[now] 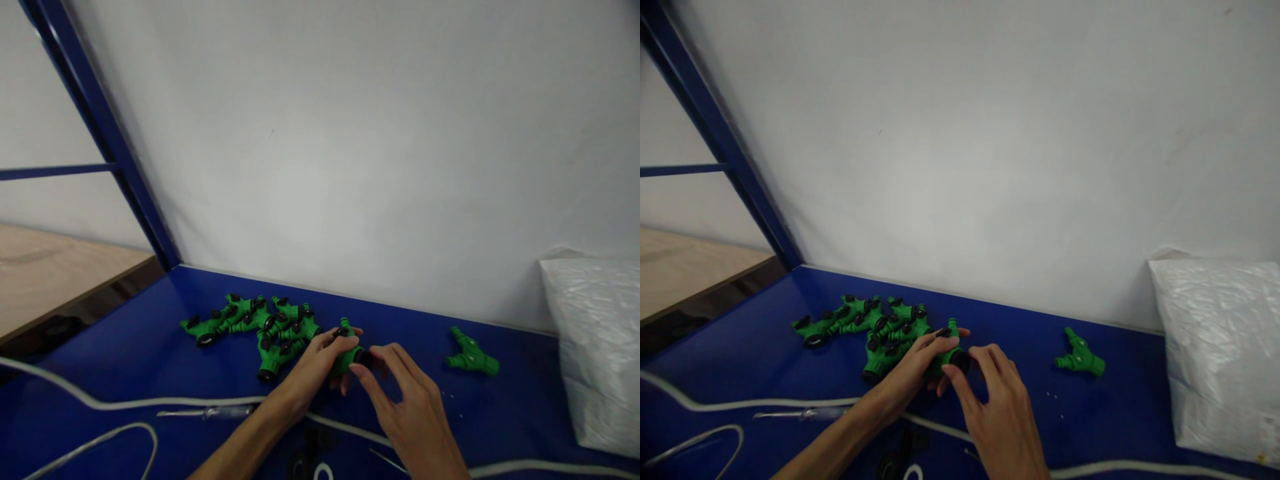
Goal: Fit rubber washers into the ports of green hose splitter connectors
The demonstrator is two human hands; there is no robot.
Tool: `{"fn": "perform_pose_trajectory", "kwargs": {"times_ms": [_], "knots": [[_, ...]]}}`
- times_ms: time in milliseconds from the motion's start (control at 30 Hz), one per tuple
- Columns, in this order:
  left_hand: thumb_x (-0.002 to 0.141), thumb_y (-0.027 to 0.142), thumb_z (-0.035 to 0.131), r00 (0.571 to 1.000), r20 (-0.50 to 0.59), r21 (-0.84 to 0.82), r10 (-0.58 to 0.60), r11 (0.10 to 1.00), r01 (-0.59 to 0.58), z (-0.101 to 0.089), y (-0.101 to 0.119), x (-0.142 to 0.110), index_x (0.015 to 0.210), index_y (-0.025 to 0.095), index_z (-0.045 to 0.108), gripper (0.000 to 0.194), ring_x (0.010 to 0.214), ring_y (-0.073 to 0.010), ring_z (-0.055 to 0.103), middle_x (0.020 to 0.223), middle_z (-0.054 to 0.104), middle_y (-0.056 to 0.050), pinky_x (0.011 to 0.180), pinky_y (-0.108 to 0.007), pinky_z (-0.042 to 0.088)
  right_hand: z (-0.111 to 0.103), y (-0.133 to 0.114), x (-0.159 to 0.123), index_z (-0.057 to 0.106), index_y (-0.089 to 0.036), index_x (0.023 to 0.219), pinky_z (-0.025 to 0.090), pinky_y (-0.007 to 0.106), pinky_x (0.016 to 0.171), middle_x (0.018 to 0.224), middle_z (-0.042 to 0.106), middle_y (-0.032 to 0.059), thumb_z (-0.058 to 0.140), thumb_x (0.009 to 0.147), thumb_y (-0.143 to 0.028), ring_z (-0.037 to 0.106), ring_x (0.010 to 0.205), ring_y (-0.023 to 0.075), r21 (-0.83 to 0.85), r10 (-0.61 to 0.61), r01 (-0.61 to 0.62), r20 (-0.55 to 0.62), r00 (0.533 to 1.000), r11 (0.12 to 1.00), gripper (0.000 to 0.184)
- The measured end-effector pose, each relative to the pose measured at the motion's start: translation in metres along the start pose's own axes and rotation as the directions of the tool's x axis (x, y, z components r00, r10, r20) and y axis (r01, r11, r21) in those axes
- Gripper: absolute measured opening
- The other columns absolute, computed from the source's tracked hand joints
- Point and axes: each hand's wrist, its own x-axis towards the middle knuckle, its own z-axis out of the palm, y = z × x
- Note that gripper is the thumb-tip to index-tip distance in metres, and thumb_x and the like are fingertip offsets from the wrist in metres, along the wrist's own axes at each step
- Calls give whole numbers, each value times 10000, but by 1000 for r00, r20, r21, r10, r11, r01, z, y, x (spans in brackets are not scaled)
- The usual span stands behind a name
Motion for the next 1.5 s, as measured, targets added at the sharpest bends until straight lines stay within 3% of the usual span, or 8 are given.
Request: {"fn": "perform_pose_trajectory", "kwargs": {"times_ms": [267, 600, 767, 900, 1033, 1167, 1367, 1500], "knots": [[833, 544, 576, 997, 55, -133, -52, 989, 59, -3, 3, -3, 809, 130, 666, 424, 462, -47, 392, 675, 570, 2, 451, -212, 214, -12, -16, 6, 556, -300, 1379, 602, 282, 830, 1188, 609, 76, 605, 962, -269, 689, 918, 178, 143, -111, 103, 48, 993, 984, 421], [838, 530, 586, 998, 41, 6, -44, 999, 44, -8, -2, 0, 919, 134, 681, 415, 466, -64, 375, 616, 494, 35, 463, -206, 253, -6, -13, 4, 637, -255, 1123, 582, 285, 832, 1022, 597, 38, 651, 945, -243, 655, 915, 175, 185, 54, -61, 47, 997, 981, 178], [744, 475, 676, 997, -72, 64, -40, 997, 45, -8, 1, -1, 849, 155, 670, 337, 525, -89, 421, 684, 578, 12, 463, -200, 291, -15, -23, 8, 558, -250, 1345, 548, 341, 960, 1192, 561, 72, 668, 937, -333, 607, 1073, 187, 204, 40, -67, 135, 990, 977, 431], [739, 452, 666, 985, -166, 104, -45, 993, 63, -10, 6, 0, 914, 186, 688, 320, 600, -118, 493, 775, 652, -1, 484, -200, 340, -16, -21, 10, 600, -246, 1320, 542, 350, 979, 1224, 548, 84, 635, 954, -407, 587, 1127, 190, 175, 13, -42, 166, 986, 984, 402], [778, 502, 637, 993, -82, 136, -82, 986, 93, -14, 5, 3, 734, 171, 629, 334, 462, -83, 338, 499, 456, 55, 463, -209, 294, -18, -19, 11, 656, -208, 1198, 547, 380, 978, 1170, 555, 90, 637, 938, -476, 593, 1108, 207, 142, 80, -93, 94, 992, 985, 373], [823, 390, 581, 986, -161, 146, -40, 987, 64, -19, -1, 5, 957, 176, 669, 267, 604, -88, 492, 755, 668, 32, 530, -180, 307, -22, -21, 12, 581, -246, 1359, 533, 327, 1010, 1281, 541, 76, 617, 963, -394, 576, 1155, 175, 171, -39, 8, 178, 983, 985, 424], [806, 493, 597, 995, -58, 158, -82, 983, 90, -16, 1, 5, 726, 155, 643, 351, 463, -75, 343, 468, 415, 54, 481, -207, 275, -15, -18, 8, 596, -250, 1326, 538, 365, 1008, 1238, 594, 71, 553, 1010, -273, 603, 1145, 187, 103, -53, 31, 217, 975, 994, 319], [752, 503, 673, 999, -25, 145, -29, 989, 32, -11, 3, 1, 859, 135, 695, 384, 483, -77, 383, 617, 531, 25, 467, -209, 295, -11, -18, 5, 642, -201, 1170, 574, 444, 913, 1066, 651, 86, 638, 965, -372, 640, 1034, 248, 39, 20, -26, 149, 989, 999, 267]]}}
